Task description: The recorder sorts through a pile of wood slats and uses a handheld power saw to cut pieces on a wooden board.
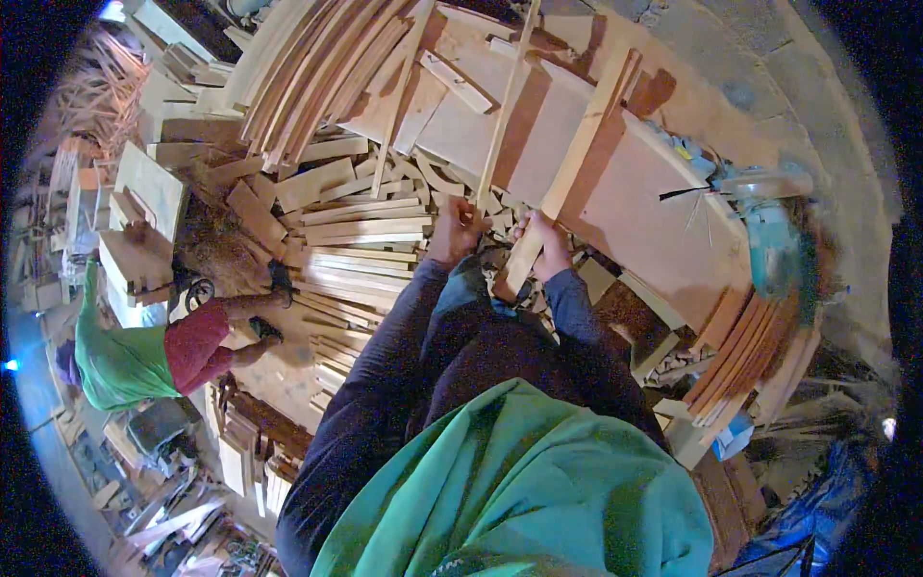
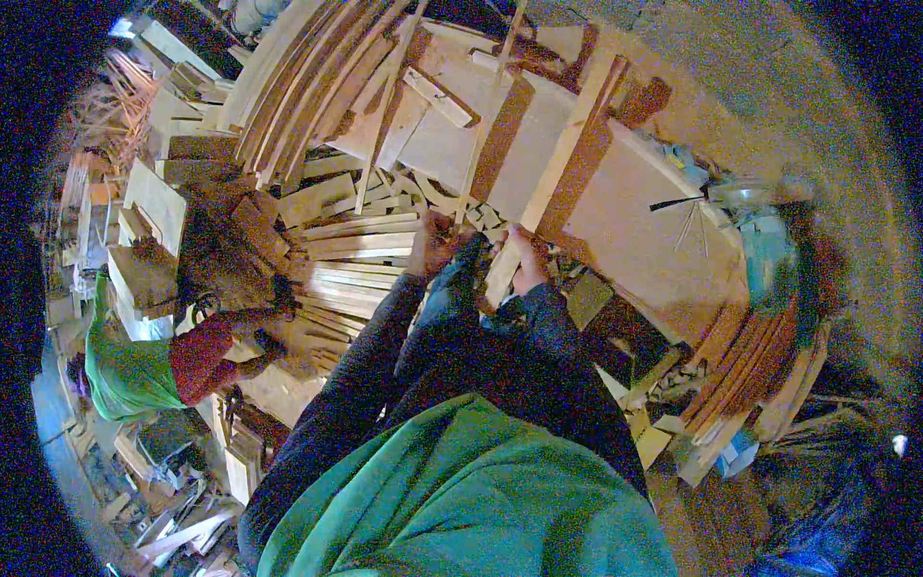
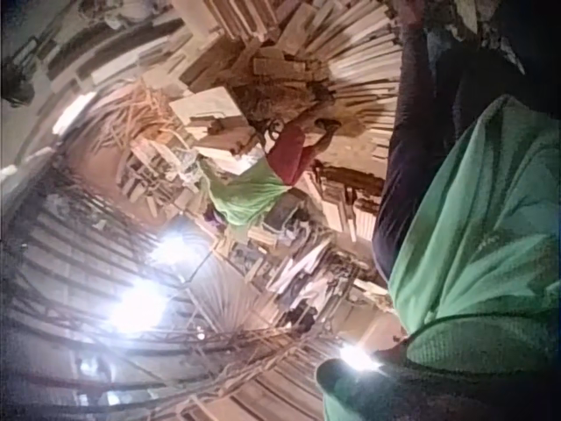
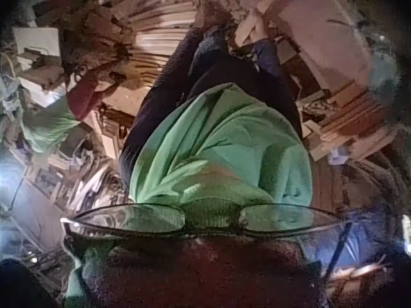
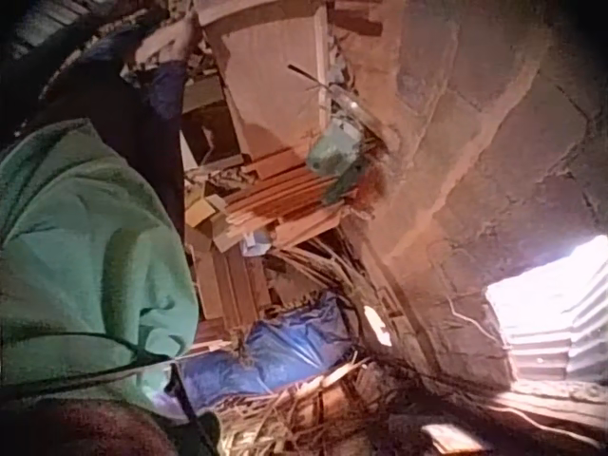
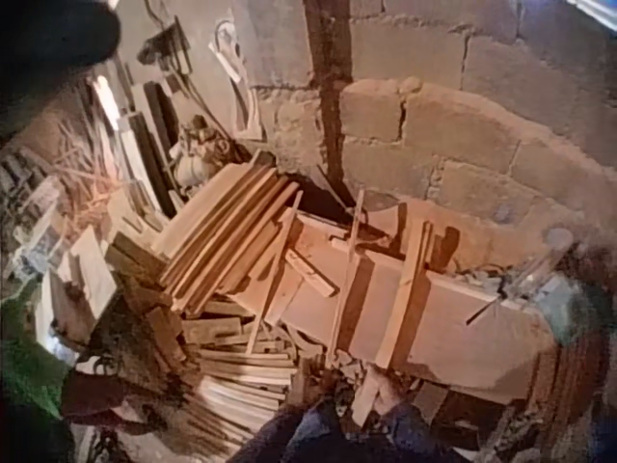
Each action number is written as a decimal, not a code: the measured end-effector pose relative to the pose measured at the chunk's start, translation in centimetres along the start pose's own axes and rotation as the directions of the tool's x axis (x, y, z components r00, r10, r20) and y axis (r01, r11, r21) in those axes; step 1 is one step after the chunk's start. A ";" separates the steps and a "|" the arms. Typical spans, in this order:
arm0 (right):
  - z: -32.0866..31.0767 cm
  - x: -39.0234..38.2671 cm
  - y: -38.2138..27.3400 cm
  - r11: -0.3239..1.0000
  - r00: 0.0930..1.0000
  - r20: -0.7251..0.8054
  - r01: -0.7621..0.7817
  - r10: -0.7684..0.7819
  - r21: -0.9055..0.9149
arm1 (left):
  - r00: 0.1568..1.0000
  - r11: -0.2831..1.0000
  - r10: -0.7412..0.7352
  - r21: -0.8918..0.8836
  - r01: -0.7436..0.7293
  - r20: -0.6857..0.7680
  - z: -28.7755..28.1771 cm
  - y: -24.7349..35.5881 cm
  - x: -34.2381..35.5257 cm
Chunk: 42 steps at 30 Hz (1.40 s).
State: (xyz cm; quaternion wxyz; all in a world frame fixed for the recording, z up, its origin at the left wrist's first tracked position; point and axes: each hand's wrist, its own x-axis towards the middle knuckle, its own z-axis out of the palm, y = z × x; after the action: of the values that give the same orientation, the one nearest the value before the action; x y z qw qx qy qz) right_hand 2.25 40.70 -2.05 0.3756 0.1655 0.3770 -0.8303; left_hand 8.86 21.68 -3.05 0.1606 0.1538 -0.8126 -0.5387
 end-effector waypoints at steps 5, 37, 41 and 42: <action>0.2 0.2 0.0 1.000 0.999 0.040 0.007 -0.008 0.018 | 0.999 0.982 -0.046 0.183 0.047 -0.011 0.7 1.2 -0.4; -0.7 -1.9 -1.8 0.997 0.998 0.052 0.042 -0.045 0.072 | 0.946 0.910 -0.317 -0.301 0.284 -0.065 -5.9 -3.8 -4.6; -0.8 -1.5 -1.4 0.997 0.999 -0.046 0.002 0.001 0.071 | 0.970 0.984 -0.125 -0.150 0.095 -0.207 -0.9 -1.0 0.7; -0.8 -1.3 -1.3 0.996 0.997 -0.052 -0.049 0.053 0.071 | 0.977 0.981 -0.177 -0.103 0.165 -0.121 0.1 -0.2 2.8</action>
State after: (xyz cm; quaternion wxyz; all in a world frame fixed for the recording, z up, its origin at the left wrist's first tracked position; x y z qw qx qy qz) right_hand 2.10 42.56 -1.21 0.3805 0.2101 0.3536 -0.8283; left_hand 6.29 20.48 -2.97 0.1729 0.2503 -0.7584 -0.5764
